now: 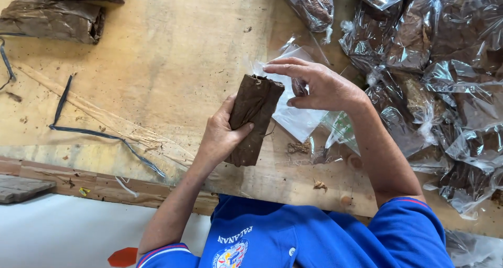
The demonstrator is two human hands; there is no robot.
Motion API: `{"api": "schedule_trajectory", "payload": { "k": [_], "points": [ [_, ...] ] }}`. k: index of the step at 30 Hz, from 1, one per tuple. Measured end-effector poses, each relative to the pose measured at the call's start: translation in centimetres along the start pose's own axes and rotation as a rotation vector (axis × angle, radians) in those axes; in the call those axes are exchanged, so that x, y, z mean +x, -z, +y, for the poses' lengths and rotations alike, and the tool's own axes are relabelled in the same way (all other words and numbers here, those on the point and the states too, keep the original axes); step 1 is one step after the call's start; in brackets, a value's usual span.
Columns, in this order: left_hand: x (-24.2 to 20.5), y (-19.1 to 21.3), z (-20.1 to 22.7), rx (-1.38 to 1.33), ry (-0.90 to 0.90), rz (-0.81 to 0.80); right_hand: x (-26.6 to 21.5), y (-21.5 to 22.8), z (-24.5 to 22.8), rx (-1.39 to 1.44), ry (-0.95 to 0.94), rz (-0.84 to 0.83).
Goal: The person places brown wrapped bundles into clear plastic bags on a wooden table, seals each bag, and sets it aside. Another person's hands are visible working nearby with similar bundles. The process repeats with multiple bundles throughout the clip.
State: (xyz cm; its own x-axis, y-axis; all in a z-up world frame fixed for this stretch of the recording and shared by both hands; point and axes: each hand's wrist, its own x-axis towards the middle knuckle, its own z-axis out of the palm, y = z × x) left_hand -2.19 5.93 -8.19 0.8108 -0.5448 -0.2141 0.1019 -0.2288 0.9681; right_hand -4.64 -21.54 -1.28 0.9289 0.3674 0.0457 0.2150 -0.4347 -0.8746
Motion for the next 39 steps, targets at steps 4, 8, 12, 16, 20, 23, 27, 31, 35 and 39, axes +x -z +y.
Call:
{"api": "schedule_trajectory", "payload": {
  "k": [4,8,12,16,20,23,27,31,35,39],
  "points": [
    [-0.6,-1.2,0.3,0.148,-0.002,0.022,-0.3,-0.9,-1.1,-0.148,-0.029,-0.021],
    [-1.1,-2.0,4.5,0.260,0.027,-0.182,0.5,-2.0,-3.7,-0.276,-0.109,-0.117],
    [-0.1,-2.5,3.0,0.248,0.091,-0.252,0.4,-4.3,-5.4,-0.566,-0.166,-0.253],
    [0.5,-2.2,2.2,0.071,0.168,-0.266,-1.8,-6.8,-5.2,-0.857,0.040,-0.280],
    [-0.3,-1.5,1.9,-0.690,0.158,-0.222,-4.2,-7.9,-2.8,-0.798,0.224,0.032],
    [0.1,-1.6,-0.8,-0.767,0.234,-0.171,-5.7,-8.3,-1.1,-0.664,0.370,0.488],
    [-0.4,-1.9,-0.7,-0.814,0.241,-0.130,-6.5,-8.3,-2.7,-0.567,0.246,0.582],
    [-0.2,-3.4,-1.9,-0.887,0.146,-0.062,-7.3,-9.4,-2.9,-0.448,0.243,0.599],
    [-2.0,-4.5,-0.9,-0.758,-0.056,0.050,-7.3,-11.5,-5.2,-0.284,0.314,0.629],
    [-3.8,-4.9,-0.6,-0.654,-0.127,0.125,-8.8,-13.4,-2.8,0.222,0.257,0.772]
  ]
}}
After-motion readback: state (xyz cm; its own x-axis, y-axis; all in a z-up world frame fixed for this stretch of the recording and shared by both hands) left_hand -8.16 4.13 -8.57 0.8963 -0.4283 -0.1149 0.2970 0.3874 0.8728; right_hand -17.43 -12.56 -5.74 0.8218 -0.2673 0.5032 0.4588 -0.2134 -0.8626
